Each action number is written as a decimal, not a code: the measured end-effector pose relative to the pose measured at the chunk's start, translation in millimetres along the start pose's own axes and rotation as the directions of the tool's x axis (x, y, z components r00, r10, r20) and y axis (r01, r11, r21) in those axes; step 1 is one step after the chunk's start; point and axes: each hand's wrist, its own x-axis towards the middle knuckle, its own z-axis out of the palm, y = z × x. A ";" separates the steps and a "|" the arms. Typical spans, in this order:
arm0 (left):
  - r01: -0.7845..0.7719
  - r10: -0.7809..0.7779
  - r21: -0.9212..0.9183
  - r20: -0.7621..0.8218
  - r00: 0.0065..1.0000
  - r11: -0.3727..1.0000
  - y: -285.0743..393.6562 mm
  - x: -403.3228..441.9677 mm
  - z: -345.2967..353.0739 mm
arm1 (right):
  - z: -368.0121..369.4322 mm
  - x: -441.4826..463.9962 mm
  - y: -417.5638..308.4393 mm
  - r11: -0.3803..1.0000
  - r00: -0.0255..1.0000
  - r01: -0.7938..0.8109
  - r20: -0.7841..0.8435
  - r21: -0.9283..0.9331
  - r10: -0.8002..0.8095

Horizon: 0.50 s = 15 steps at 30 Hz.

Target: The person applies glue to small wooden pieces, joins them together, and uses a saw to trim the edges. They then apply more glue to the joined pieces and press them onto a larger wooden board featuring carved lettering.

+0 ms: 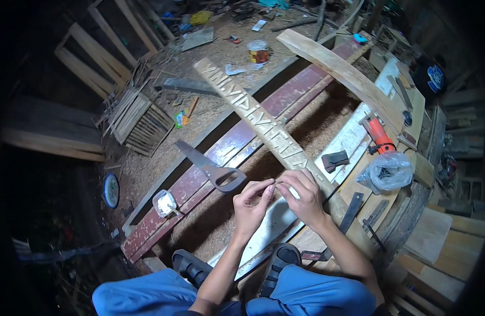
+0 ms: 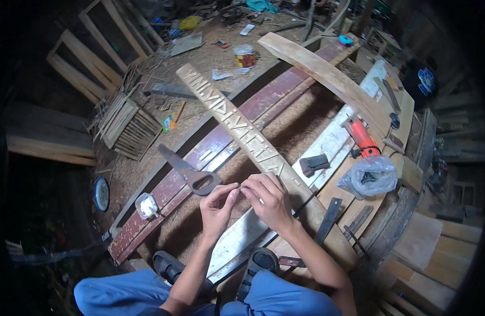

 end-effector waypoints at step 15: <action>-0.100 0.024 -0.346 -0.216 0.976 0.933 73.9 0.0 -81.4 | 26.9 93.2 -99.8 0.935 0.917 0.338 0.183 0.111 -0.354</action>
